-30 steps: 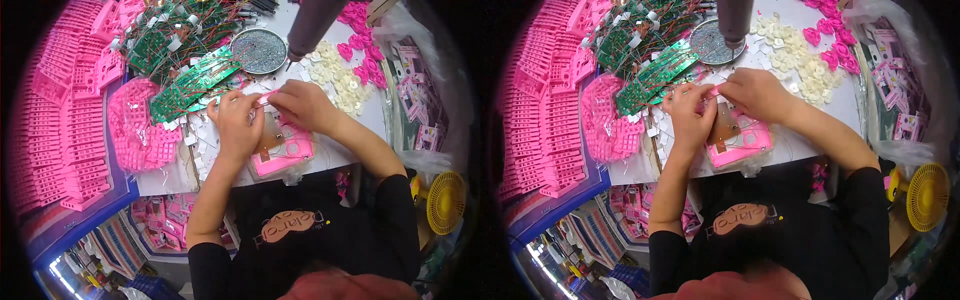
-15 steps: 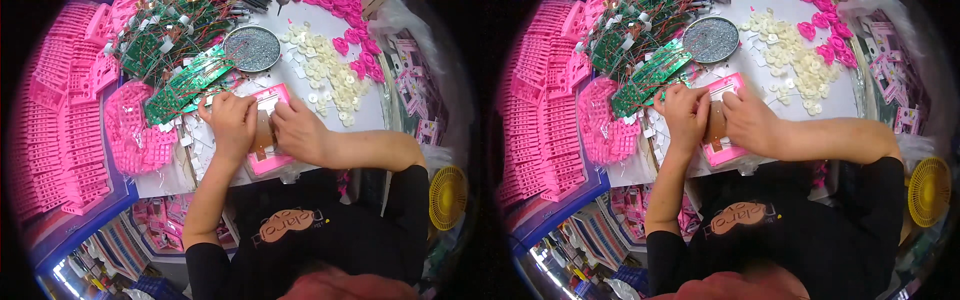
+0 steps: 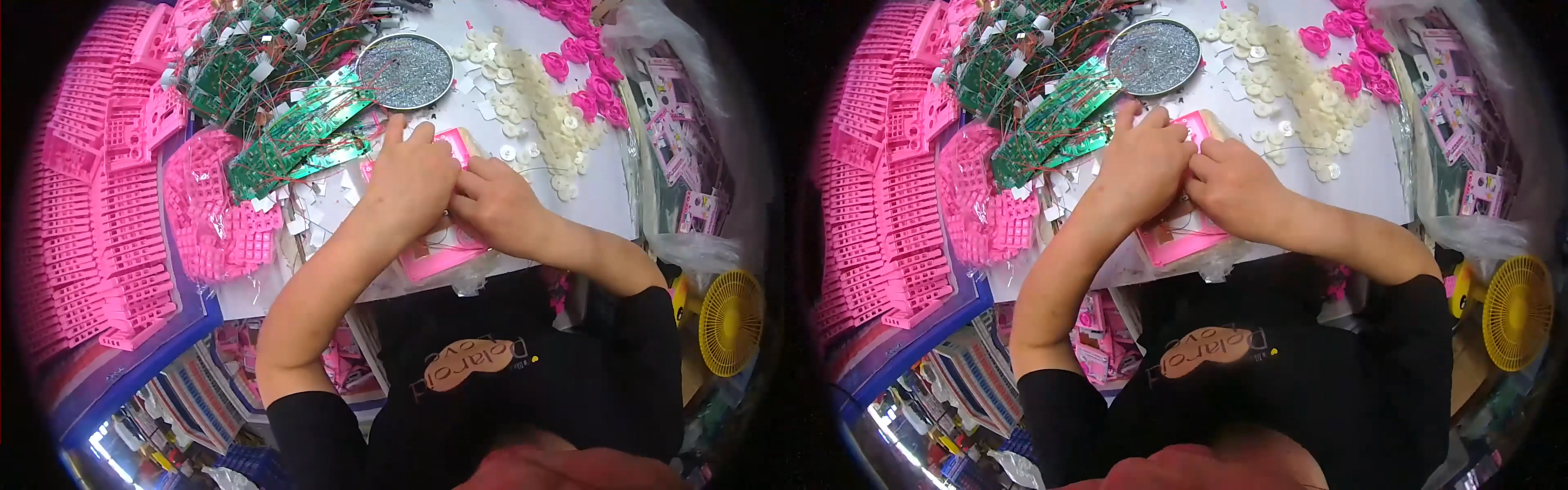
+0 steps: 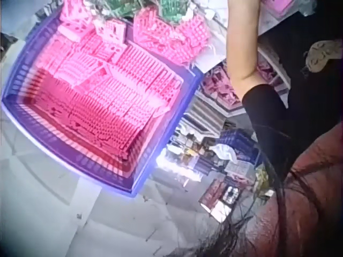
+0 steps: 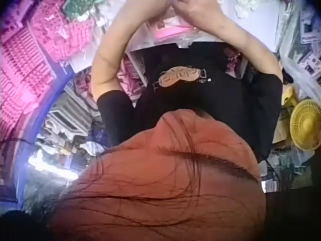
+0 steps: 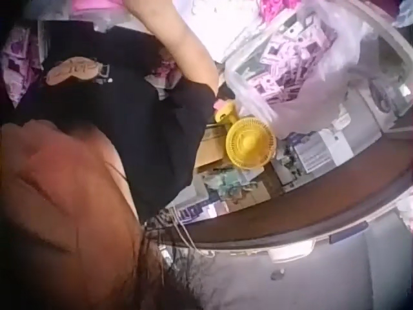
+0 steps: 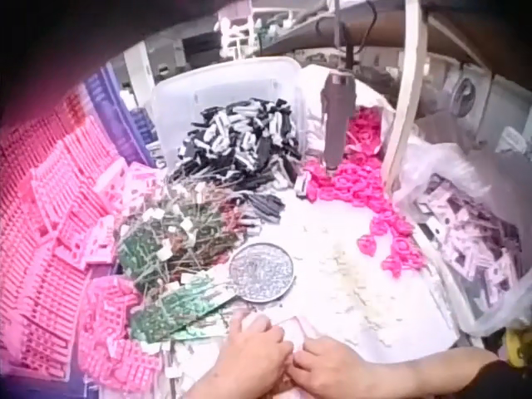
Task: Assemble small toy electronics components into a pink plastic frame.
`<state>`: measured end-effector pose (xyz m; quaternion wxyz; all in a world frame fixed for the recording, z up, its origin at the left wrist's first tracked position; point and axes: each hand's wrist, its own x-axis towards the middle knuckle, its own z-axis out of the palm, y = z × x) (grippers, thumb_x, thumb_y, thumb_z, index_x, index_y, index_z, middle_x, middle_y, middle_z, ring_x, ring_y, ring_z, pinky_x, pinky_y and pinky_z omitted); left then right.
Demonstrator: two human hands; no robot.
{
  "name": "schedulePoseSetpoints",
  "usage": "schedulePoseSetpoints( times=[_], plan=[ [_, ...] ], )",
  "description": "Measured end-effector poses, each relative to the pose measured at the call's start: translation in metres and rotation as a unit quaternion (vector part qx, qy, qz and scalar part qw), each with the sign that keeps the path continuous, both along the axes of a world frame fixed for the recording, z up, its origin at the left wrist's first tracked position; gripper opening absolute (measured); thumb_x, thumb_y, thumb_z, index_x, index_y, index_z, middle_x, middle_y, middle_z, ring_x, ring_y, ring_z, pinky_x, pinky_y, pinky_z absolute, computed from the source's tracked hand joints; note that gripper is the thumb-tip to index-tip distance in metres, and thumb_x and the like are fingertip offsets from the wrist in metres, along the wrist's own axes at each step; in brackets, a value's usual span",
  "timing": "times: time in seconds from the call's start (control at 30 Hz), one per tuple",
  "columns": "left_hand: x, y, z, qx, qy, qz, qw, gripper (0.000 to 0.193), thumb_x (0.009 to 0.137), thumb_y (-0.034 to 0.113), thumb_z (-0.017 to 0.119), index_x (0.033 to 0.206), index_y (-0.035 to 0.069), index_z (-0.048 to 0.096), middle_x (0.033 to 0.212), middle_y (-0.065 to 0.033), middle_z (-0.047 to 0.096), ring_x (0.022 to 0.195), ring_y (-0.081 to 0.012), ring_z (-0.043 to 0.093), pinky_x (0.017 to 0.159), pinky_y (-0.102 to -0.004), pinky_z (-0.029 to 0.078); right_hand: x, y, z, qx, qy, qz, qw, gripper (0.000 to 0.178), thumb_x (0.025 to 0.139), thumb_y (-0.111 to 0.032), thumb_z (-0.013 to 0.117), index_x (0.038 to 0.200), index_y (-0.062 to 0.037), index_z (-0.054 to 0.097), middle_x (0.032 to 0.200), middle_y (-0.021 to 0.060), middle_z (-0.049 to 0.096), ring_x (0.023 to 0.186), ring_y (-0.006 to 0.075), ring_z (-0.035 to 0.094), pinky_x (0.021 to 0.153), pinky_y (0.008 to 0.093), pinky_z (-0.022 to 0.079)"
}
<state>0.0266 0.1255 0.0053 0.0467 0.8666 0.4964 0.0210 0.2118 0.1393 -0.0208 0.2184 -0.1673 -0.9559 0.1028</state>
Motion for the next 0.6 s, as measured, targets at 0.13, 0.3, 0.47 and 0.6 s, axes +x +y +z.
schedulePoseSetpoints(
  times=[0.13, 0.3, 0.47, 0.6],
  plan=[
    [0.009, 0.007, 0.002, -0.066, 0.039, -0.006, 0.997, 0.012, 0.080, 0.015, 0.066, 0.085, 0.005, 0.073, 0.091, -0.0058, 0.069, 0.095, -0.0270, 0.065, 0.086, -0.0427, 0.050, 0.003, -0.002, -0.007, -0.021, 0.025, -0.015, 0.999, 0.008, 0.075, -0.013, 0.065, 0.079, -0.0062, 0.065, 0.083, 0.0067, 0.058, 0.081, 0.0268, 0.058, 0.067, 0.0401, 0.050],
    [-0.011, 0.017, -0.005, -0.111, -0.071, 0.096, 0.987, 0.013, 0.080, 0.014, 0.070, 0.080, 0.002, 0.072, 0.083, -0.0122, 0.070, 0.077, -0.0305, 0.069, 0.066, -0.0402, 0.053, -0.004, 0.003, 0.003, -0.120, -0.012, -0.064, 0.991, 0.010, 0.078, -0.015, 0.068, 0.083, -0.0059, 0.067, 0.084, 0.0093, 0.063, 0.083, 0.0302, 0.062, 0.070, 0.0427, 0.054],
    [-0.026, 0.021, -0.001, -0.231, -0.185, 0.160, 0.942, 0.008, 0.076, 0.014, 0.073, 0.078, 0.006, 0.073, 0.079, -0.0166, 0.071, 0.076, -0.0327, 0.070, 0.072, -0.0448, 0.055, -0.016, 0.017, 0.025, -0.133, -0.121, -0.045, 0.983, 0.007, 0.074, -0.012, 0.070, 0.075, -0.0056, 0.068, 0.083, 0.0113, 0.066, 0.084, 0.0319, 0.063, 0.070, 0.0434, 0.054],
    [-0.018, 0.020, -0.021, -0.126, -0.135, 0.150, 0.971, 0.012, 0.077, 0.013, 0.075, 0.082, 0.003, 0.073, 0.081, -0.0187, 0.071, 0.078, -0.0359, 0.070, 0.074, -0.0458, 0.054, -0.029, 0.033, 0.025, -0.084, -0.137, 0.030, 0.986, 0.009, 0.073, -0.012, 0.069, 0.068, -0.0057, 0.069, 0.080, 0.0146, 0.068, 0.079, 0.0351, 0.066, 0.069, 0.0460, 0.055]
  ],
)
